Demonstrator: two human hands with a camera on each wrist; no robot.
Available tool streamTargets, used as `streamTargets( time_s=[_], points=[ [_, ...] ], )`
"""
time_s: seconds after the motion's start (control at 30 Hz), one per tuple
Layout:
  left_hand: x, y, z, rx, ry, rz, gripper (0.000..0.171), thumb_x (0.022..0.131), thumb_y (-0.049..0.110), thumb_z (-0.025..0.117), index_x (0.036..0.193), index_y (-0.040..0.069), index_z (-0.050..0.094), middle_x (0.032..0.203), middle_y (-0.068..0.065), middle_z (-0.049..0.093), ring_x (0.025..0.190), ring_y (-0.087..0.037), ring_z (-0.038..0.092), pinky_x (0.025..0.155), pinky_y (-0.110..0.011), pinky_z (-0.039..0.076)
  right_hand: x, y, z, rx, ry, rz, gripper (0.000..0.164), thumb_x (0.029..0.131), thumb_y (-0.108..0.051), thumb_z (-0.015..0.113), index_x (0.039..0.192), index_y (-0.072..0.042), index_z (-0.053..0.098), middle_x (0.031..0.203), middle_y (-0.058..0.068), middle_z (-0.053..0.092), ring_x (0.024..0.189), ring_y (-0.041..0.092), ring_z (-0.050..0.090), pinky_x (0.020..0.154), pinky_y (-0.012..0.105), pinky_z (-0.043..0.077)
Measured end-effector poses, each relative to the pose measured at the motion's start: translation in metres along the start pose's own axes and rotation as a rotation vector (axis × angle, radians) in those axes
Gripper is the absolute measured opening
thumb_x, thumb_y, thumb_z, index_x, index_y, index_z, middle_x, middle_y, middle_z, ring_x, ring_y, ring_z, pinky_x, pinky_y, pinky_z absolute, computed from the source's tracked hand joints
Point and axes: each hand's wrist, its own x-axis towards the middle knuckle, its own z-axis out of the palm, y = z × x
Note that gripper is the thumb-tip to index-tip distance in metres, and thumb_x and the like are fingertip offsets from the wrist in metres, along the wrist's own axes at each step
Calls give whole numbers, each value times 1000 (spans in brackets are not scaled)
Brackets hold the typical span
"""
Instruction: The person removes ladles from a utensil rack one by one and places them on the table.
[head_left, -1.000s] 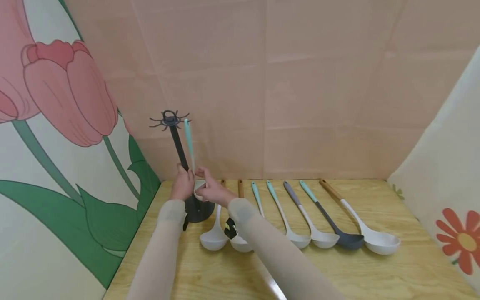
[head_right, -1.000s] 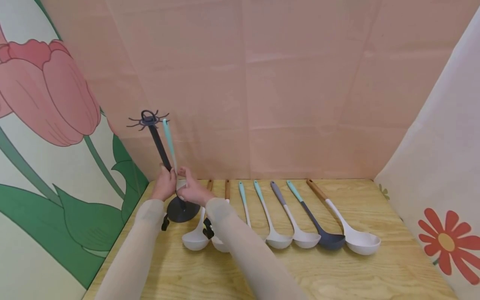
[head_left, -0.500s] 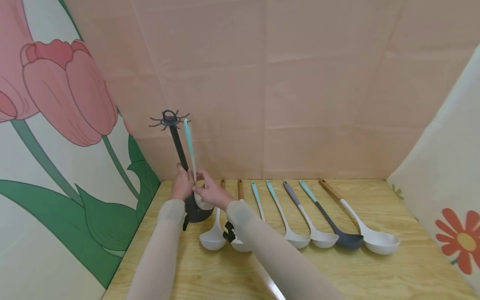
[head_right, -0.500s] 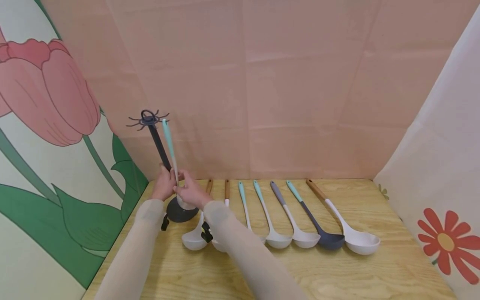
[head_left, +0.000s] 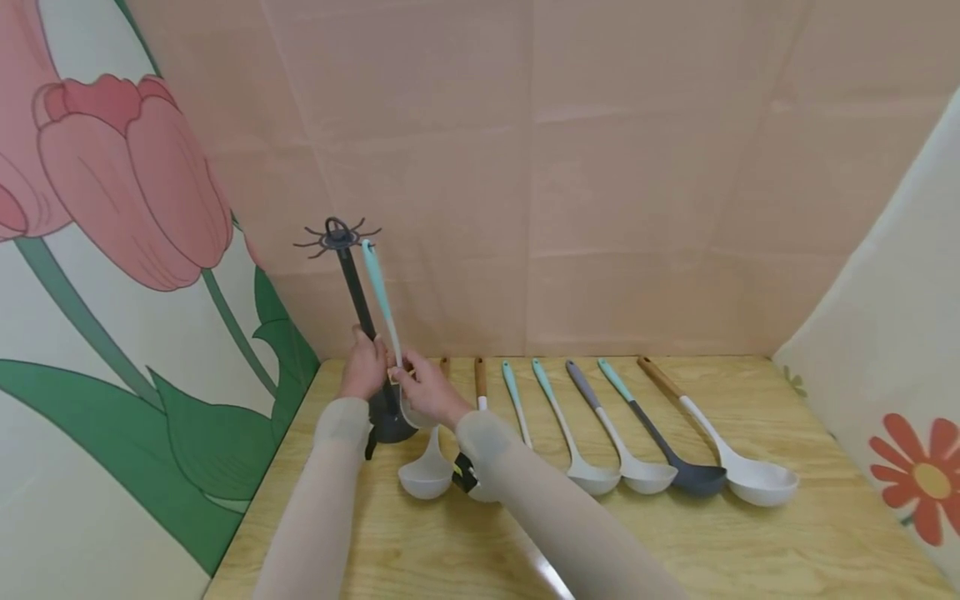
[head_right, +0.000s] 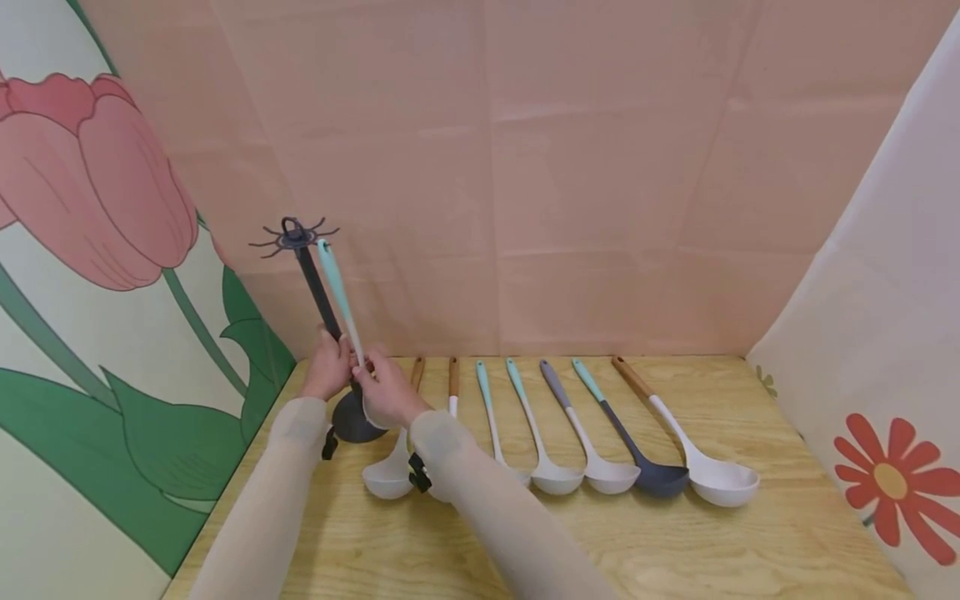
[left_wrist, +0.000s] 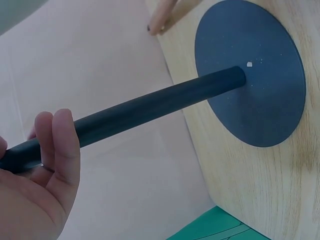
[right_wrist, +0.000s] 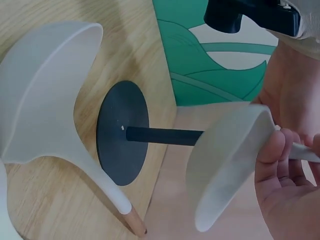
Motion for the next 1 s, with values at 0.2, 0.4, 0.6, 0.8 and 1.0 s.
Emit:
streamTargets(
  time_s=[0.2, 0.4, 0.6, 0.8, 1.0],
  points=[
    [0, -1, -2, -5, -33, -45, 57, 102, 29, 28, 143, -5, 8, 91, -20, 57, 85, -35, 58, 80, -48, 46, -1, -4, 1, -56, -10, -31, 18, 99, -23, 47, 105, -9, 57, 86, 2, 62, 65, 14, 59, 57, 25, 50],
    [-1, 0, -4, -6, -53, -65, 60, 102, 29, 30, 144, -7, 6, 109, -31, 57, 99, -40, 58, 89, -51, 44, -2, -9, 3, -164, -27, -90, 19, 98, -22, 49, 97, -7, 60, 81, 2, 64, 63, 14, 61, 56, 21, 48],
    [1, -1, -3, 9, -62, -67, 59, 102, 28, 29, 143, -7, 7, 113, -33, 55, 101, -41, 58, 89, -52, 44, -3, -9, 3, -217, -28, -109, 17, 99, -25, 48, 91, -15, 60, 75, -1, 62, 63, 7, 58, 60, 20, 47],
    [2, -2, -3, -6, -66, -60, 60, 102, 30, 29, 144, -7, 6, 114, -33, 54, 100, -41, 58, 89, -53, 44, -3, -9, 3, -248, -23, -121, 21, 99, -26, 47, 91, -14, 61, 71, 0, 61, 61, 5, 56, 61, 21, 46],
    [2, -2, -2, -25, -59, -55, 57, 102, 32, 30, 142, -5, 11, 107, -30, 57, 93, -39, 59, 86, -52, 45, -4, -13, 0, -231, -20, -97, 25, 100, -26, 46, 94, -9, 62, 72, -1, 61, 63, 6, 56, 61, 21, 47]
  ],
)
